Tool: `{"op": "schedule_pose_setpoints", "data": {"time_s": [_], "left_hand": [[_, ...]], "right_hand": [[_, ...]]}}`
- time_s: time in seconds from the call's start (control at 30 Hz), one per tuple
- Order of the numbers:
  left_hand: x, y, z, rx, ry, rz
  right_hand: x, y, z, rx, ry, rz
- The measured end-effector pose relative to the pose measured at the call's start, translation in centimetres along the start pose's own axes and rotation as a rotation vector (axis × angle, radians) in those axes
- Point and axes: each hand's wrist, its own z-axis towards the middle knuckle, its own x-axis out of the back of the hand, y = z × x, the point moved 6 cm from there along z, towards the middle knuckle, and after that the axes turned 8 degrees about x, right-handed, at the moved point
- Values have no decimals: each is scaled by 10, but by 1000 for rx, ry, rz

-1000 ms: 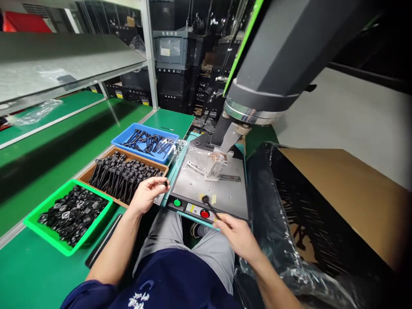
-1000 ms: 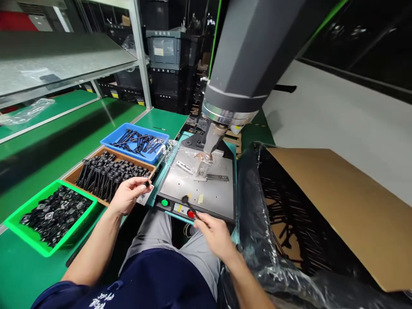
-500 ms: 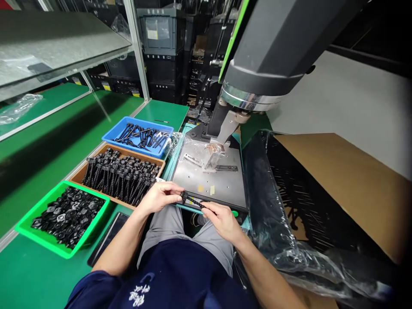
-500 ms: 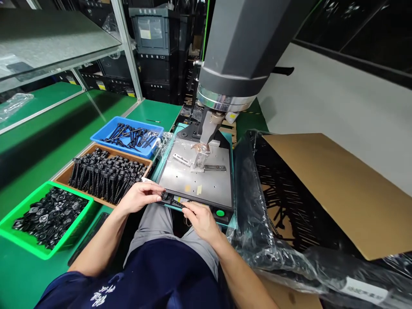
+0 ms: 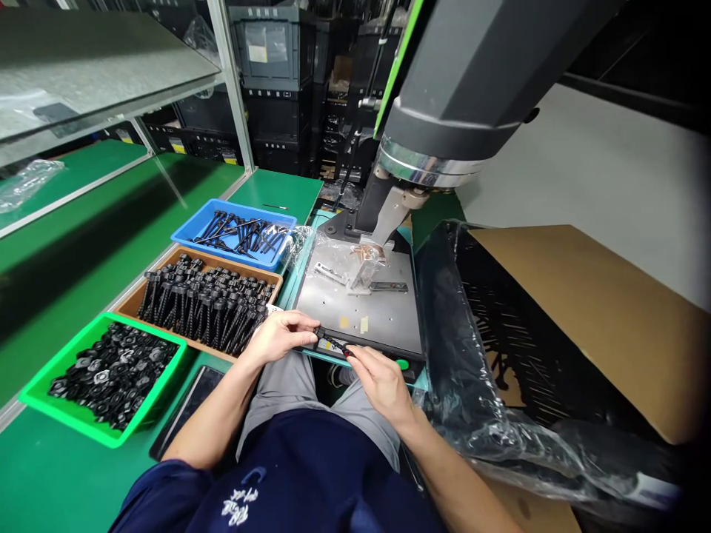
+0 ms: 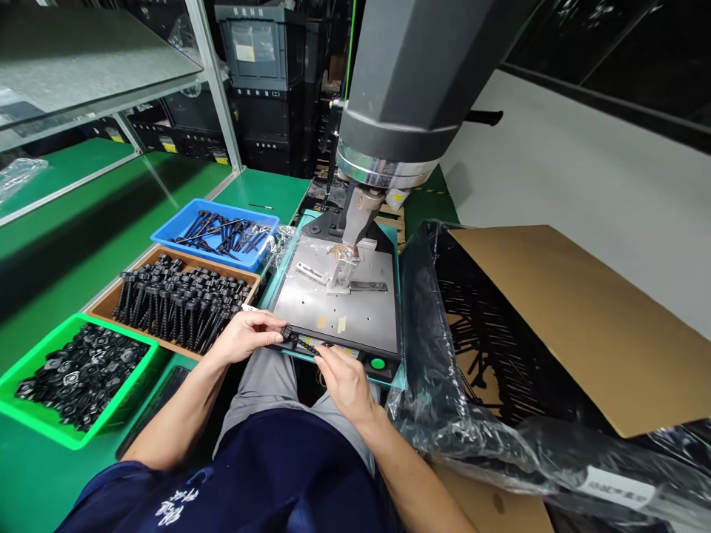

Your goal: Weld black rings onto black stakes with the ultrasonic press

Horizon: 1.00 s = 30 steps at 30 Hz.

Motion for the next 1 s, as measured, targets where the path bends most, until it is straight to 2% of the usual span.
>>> {"op": "schedule_pose_setpoints", "data": {"time_s": [0.2,0.33,0.43,0.57,0.63,0.73,0.8,0.9,1.0], "left_hand": [[-13,-6,-1,-4,19,28],[-27,-12,1,-69,82,50],[-40,-14,6,-117,106,148],[-70,-7,11,-262,2,314],[-84,-3,11,-343,-28,374],[-89,-7,13,-343,28,378],[-85,-16,18,-287,77,304],[-75,-38,30,-118,123,93],[-72,-62,46,92,135,-161]], "right_hand": [[-12,11,-12,-214,-45,231],[-35,25,-28,-420,-41,486],[-46,29,-28,-458,-56,690],[-44,34,-15,-521,76,950],[-40,41,-8,-547,145,1004],[-34,62,5,-564,180,947],[-19,85,17,-560,260,784],[14,113,42,-444,379,399],[29,124,70,-314,296,184]]}}
